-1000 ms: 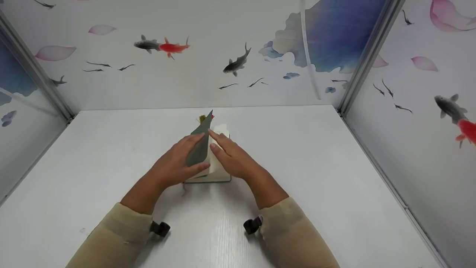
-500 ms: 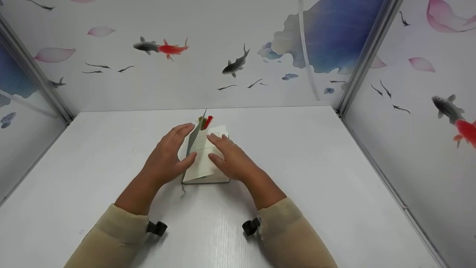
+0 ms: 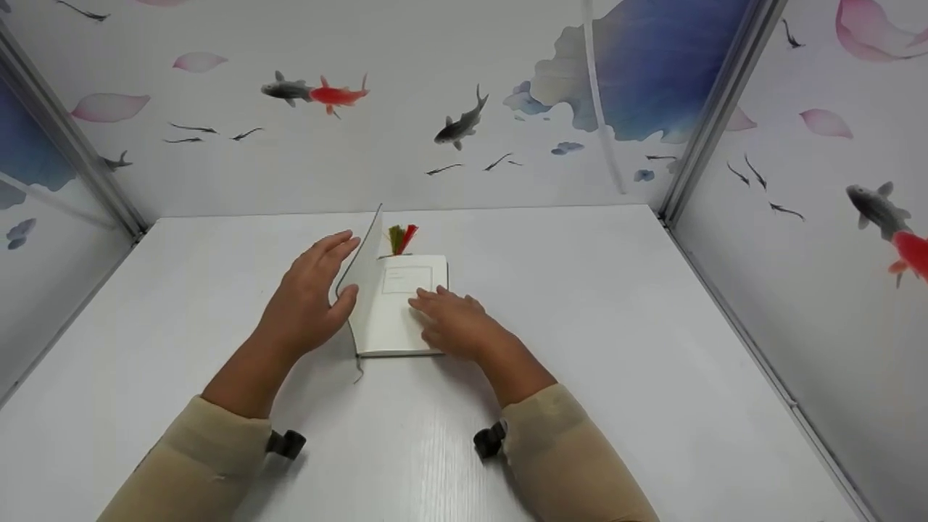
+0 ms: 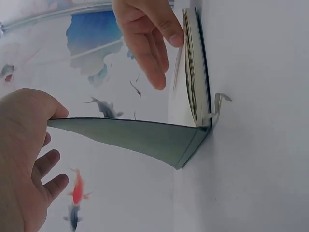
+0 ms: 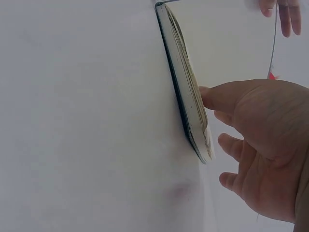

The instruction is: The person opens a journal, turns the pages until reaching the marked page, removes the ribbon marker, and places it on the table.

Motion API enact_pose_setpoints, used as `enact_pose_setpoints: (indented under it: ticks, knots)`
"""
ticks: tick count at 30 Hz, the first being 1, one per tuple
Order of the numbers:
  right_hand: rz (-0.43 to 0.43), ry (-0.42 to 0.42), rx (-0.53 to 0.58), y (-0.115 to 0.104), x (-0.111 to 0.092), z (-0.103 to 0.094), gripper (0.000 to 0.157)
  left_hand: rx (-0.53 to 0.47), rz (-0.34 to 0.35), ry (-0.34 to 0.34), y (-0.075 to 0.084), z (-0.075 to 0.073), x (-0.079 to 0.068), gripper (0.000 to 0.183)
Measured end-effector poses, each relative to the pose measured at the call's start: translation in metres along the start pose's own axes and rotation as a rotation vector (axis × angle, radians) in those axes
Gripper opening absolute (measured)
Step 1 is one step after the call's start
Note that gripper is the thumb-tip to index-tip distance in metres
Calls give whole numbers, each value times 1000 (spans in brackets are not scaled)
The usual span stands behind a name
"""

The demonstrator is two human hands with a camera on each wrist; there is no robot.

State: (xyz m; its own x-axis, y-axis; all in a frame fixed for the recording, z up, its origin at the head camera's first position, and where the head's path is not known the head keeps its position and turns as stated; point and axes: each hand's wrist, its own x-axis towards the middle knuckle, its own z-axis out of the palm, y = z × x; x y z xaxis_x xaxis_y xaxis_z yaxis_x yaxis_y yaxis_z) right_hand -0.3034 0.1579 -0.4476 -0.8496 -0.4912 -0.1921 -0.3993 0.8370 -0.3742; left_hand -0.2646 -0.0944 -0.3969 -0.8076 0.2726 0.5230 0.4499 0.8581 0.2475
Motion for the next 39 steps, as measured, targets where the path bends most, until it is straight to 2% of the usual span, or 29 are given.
enact_pose_setpoints:
  ticks: [5,9,15,20,29,39]
  knots:
    - [-26,-27,-20,3,-1,2,63,47,-13,13,-9,-8,-3,66]
    - [-54,-44,-23,4,-4,3,59,72,-52,9,-18,-14,-7,66]
    - [-61,-58,-21,3,-4,4,57,124,-144,-61,-33,-23,-11,68]
    - [-51,-63,-17,5,-5,4,57,165,-186,-121,-48,-25,-14,74]
    - [-40,-63,-17,5,-5,6,57,183,-296,-234,-61,-17,-11,87]
    - [-32,-60,-9,4,-3,5,58,237,-277,-348,-67,1,-8,80]
